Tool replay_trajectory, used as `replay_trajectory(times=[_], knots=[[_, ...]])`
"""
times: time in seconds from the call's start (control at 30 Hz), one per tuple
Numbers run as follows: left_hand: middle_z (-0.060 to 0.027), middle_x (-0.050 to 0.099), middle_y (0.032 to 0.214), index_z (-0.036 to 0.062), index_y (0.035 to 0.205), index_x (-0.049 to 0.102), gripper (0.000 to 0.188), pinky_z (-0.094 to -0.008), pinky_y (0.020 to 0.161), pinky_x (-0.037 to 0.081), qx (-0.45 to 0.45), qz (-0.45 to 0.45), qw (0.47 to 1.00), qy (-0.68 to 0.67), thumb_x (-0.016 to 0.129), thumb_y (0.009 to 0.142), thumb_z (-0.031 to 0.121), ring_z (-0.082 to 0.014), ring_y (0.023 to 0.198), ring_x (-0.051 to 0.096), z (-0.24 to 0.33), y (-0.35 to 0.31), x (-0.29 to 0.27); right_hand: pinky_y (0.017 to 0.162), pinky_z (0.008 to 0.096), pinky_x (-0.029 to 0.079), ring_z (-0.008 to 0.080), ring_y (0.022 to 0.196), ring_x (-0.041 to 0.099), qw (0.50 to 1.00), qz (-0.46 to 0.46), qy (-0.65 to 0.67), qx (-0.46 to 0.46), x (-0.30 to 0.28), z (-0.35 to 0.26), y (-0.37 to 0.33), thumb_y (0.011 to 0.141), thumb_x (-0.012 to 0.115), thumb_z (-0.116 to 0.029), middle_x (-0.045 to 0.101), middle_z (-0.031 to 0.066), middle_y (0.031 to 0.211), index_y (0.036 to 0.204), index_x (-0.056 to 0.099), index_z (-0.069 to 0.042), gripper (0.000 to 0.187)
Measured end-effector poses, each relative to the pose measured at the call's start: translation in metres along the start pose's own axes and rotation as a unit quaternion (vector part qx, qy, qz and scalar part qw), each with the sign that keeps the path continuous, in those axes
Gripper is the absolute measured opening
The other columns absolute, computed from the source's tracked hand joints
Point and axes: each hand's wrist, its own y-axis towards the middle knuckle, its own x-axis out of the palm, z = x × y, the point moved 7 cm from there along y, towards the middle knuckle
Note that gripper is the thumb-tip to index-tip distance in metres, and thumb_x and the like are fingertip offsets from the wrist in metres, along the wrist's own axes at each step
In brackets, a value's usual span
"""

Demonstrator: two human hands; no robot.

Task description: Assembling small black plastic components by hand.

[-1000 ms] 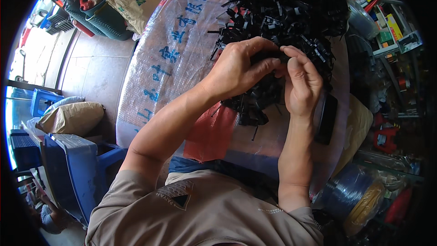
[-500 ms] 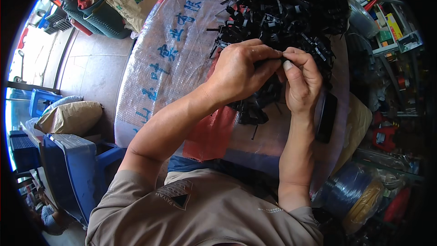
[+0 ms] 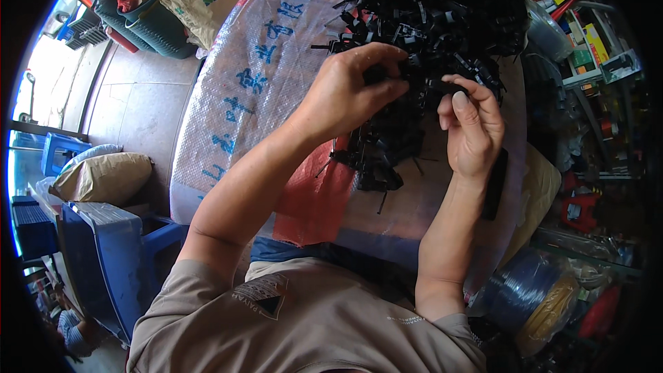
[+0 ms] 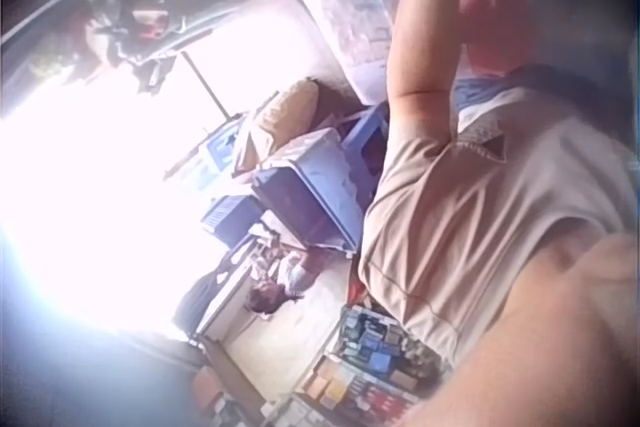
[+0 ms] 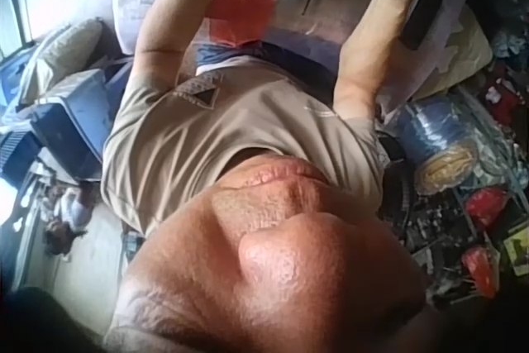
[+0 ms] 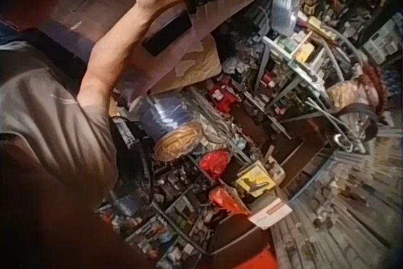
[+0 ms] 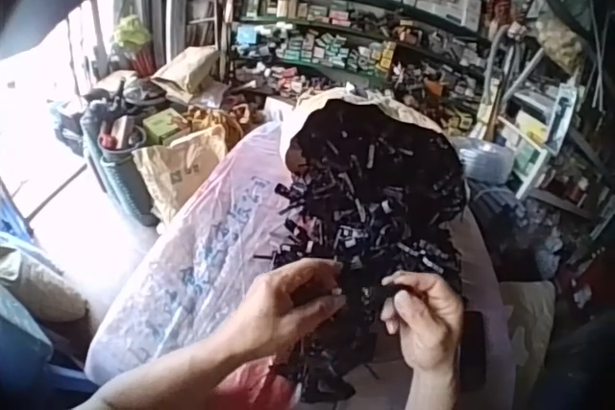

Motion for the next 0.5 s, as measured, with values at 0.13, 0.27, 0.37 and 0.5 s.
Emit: replay_trajectory(times=[0.13, 0.27, 0.37, 0.5], knots=[[-0.0066, 0.063, 0.087, -0.0007, 0.108, 0.064, 0.032, -0.0262, 0.075, 0.049, 0.155, -0.052, 0.981, 0.101, 0.073, 0.078, 0.008, -0.0133, 0.083, 0.061, 0.029, -0.005, 0.006, 0.053, 0.018, 0.039, 0.0055, 0.062, 0.054, 0.987, 0.008, -0.159, 0.017, 0.009, 0.003, -0.005, 0.09, 0.064, -0.008, 0.062, 0.0015, 0.075, 0.107, 0.063, 0.001, 0.019], [-0.0036, 0.063, 0.08, -0.0011, 0.103, 0.064, 0.024, -0.0264, 0.069, 0.048, 0.014, -0.06, 0.998, -0.013, 0.071, 0.084, 0.012, -0.0118, 0.074, 0.06, 0.003, -0.007, 0.011, 0.054, 0.0173, 0.04, 0.0038, 0.063, 0.053, 0.993, -0.026, -0.111, -0.001, 0.021, 0.008, -0.006, 0.09, 0.065, -0.008, 0.063, 0.0014, 0.083, 0.113, 0.061, 0.002, 0.025], [-0.0017, 0.061, 0.071, 0.0047, 0.099, 0.065, 0.016, -0.0207, 0.057, 0.042, -0.177, -0.1, 0.965, -0.166, 0.064, 0.09, 0.018, -0.0071, 0.062, 0.055, -0.01, -0.004, 0.009, 0.063, 0.0189, 0.044, 0.0064, 0.07, 0.056, 0.981, -0.088, -0.142, -0.098, 0.02, -0.014, -0.004, 0.09, 0.064, -0.005, 0.064, 0.004, 0.089, 0.111, 0.061, 0.003, 0.023], [-0.0016, 0.061, 0.072, 0.0042, 0.099, 0.065, 0.016, -0.0208, 0.059, 0.044, -0.207, -0.111, 0.932, -0.275, 0.062, 0.091, 0.017, -0.0082, 0.063, 0.056, -0.014, -0.006, 0.011, 0.063, 0.0195, 0.045, 0.0071, 0.069, 0.056, 0.988, -0.097, -0.116, -0.021, 0.012, -0.001, -0.008, 0.089, 0.066, -0.007, 0.064, 0.0036, 0.086, 0.106, 0.061, 0.002, 0.019]])
